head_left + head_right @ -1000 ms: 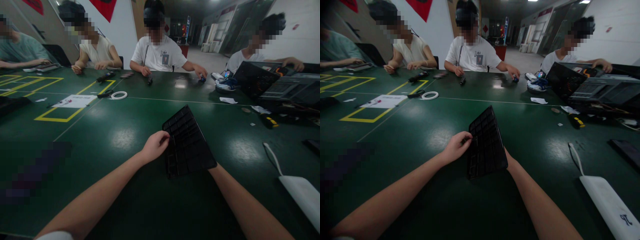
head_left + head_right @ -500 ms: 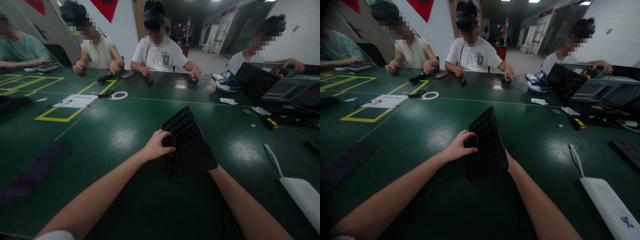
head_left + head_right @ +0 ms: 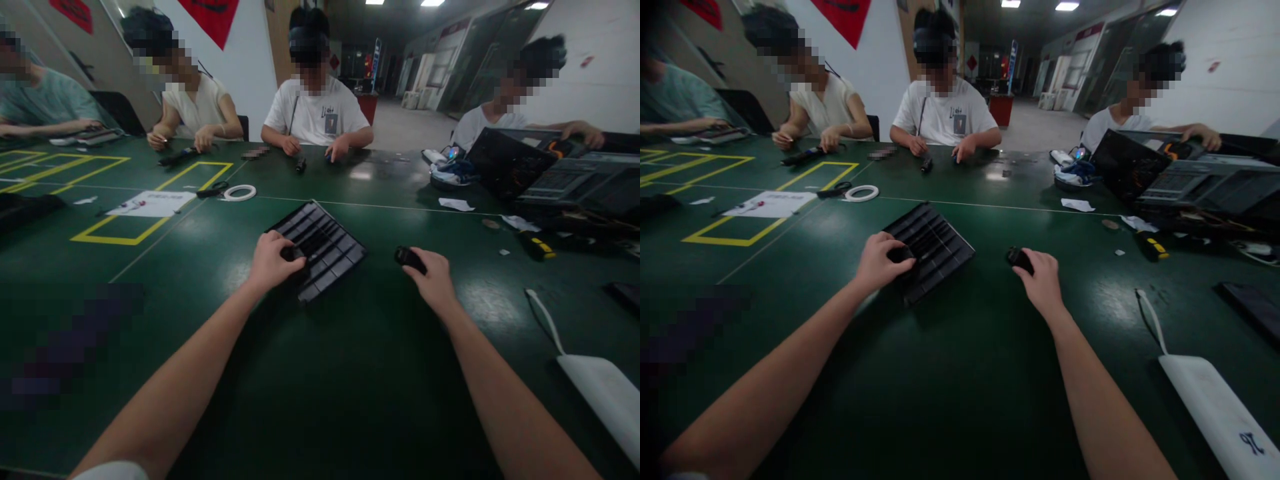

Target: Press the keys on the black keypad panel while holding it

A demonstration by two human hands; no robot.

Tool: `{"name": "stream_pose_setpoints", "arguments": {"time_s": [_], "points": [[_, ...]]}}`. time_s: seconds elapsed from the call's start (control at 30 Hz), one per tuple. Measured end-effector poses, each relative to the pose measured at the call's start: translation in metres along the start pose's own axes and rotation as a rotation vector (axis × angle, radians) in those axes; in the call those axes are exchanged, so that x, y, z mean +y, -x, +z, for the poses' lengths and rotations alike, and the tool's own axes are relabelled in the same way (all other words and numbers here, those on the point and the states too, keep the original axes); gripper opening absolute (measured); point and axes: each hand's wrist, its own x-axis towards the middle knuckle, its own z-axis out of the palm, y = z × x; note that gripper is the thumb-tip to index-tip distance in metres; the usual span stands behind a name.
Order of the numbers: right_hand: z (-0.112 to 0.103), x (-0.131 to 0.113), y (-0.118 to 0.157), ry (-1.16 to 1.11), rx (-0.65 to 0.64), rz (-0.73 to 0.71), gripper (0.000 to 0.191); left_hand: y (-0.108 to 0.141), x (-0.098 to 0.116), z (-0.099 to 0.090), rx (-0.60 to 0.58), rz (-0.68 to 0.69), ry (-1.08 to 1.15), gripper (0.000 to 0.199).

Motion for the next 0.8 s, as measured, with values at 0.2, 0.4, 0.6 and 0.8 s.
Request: {"name": "stream_pose_setpoints", "arguments": {"time_s": [0.2,0.4,0.6,0.8], "points": [[-0.019,0.028,-0.003,0.373,0.018,0.383,0.051,-0.009,-0.066,-0.025,-0.009,-0.387,-0.474,0.046],[-0.015,0.021,-0.002,0.456,-0.021,0.459,0.059,-0.008,-0.071,-0.024,-0.057,-0.523,-0.440,0.049],[0.008,-0.003,0.001,0.106,-0.140,0.110,0.048,-0.001,-0.011,0.014,-0.032,-0.317,-0.064,0.035],[0.038,-0.061,0.024,-0.588,-0.240,-0.036,0.039,0.023,0.046,0.045,-0.072,0.004,0.375,0.030]]}}
